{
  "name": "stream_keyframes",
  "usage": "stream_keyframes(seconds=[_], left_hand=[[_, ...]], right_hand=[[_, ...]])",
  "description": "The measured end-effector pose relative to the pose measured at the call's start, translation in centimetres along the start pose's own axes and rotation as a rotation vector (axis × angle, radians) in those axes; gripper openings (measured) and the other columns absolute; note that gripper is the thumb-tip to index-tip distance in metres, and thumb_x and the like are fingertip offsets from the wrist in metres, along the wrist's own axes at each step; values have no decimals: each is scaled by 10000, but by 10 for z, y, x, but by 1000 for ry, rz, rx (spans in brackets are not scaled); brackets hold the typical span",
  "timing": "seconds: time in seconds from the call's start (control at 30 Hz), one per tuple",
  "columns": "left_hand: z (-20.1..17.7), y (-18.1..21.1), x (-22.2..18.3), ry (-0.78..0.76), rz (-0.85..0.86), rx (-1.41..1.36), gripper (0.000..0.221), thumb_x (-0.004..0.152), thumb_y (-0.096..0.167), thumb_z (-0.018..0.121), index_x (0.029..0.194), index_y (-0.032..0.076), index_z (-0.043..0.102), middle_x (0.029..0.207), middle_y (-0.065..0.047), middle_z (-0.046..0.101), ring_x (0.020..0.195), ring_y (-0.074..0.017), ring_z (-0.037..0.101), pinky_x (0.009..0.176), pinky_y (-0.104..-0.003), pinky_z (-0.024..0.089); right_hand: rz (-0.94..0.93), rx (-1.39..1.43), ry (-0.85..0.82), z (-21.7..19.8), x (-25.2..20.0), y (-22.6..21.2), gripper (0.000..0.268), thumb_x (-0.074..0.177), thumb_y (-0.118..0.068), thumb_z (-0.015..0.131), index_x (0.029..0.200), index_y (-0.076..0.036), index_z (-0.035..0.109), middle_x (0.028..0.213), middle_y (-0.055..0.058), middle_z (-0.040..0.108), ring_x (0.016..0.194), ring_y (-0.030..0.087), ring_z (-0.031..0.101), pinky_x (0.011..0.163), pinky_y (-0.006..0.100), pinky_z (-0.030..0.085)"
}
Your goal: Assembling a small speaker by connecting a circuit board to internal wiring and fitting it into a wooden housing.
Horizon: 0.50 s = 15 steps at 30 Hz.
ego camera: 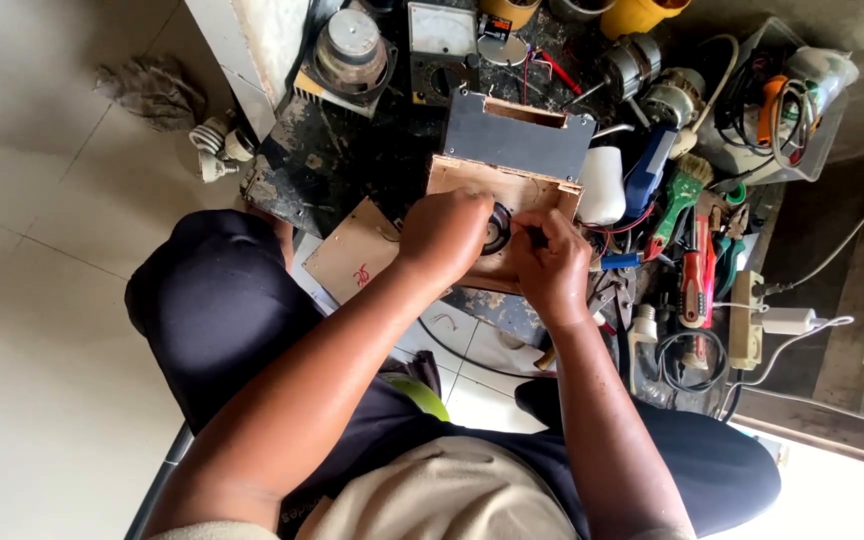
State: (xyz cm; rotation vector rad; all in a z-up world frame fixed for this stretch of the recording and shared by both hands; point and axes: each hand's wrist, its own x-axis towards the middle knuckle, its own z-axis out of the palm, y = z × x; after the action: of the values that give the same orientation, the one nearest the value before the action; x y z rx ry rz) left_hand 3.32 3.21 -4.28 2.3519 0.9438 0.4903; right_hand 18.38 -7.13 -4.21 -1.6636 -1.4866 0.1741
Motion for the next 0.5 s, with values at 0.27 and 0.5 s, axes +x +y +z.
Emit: stream_keyframes(seconds=[0.27,0.5], left_hand=[[5,-3,1,-8,174,65,83,843,21,657,787,82,660,734,-114,659,616,-346,715,502,-449,578],[-6,1,-1,-27,167,10,125,861,9,674,865,126,631,874,-98,637,733,-371,735,593,-459,602]], right_hand=[[6,29,-4,-1,2,-3,155,885,62,671,969,-46,746,862,155,733,808,397,718,693,462,548],[-6,10,-22,-3,3,1,155,880,64,682,965,-49,745,869,140,732,810,375,723,694,454,551]])
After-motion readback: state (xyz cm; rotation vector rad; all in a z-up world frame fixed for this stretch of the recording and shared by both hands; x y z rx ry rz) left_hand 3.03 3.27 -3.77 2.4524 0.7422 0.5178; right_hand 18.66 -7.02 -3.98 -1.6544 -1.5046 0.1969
